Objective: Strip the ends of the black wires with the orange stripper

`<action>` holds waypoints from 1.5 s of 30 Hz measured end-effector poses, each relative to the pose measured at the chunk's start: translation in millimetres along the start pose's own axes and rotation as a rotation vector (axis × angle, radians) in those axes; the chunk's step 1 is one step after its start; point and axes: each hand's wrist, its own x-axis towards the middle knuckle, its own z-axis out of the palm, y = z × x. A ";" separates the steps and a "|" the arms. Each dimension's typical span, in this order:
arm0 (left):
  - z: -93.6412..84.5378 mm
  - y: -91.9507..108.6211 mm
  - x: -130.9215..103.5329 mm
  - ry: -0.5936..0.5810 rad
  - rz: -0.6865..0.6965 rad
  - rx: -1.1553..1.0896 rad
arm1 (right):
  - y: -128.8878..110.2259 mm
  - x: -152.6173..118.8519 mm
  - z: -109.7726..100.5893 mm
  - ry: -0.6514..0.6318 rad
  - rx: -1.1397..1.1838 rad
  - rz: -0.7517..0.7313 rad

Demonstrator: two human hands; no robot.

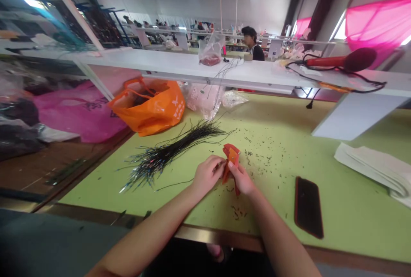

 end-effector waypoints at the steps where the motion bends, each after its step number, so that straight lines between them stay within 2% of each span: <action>1: 0.3 -0.1 0.0 0.008 0.009 -0.006 | -0.6 0.1 0.6 0.001 0.000 -0.005; 12: 2.9 -1.8 -0.9 0.085 0.068 -0.039 | 1.2 1.4 0.4 0.008 0.026 -0.008; 18: 3.8 -2.4 -1.4 0.056 0.020 -0.065 | -0.3 3.1 0.1 0.008 0.007 -0.021; 23: 4.5 -3.7 -0.4 0.099 0.040 -0.083 | -5.7 1.9 2.0 0.024 0.020 -0.048; 32: 1.8 -1.3 -0.1 0.106 0.024 -0.045 | -12.8 -0.5 6.5 -0.061 0.064 0.000; 45: 0.7 1.9 -0.2 0.139 0.100 0.025 | -11.3 -1.5 8.2 -0.018 0.106 0.001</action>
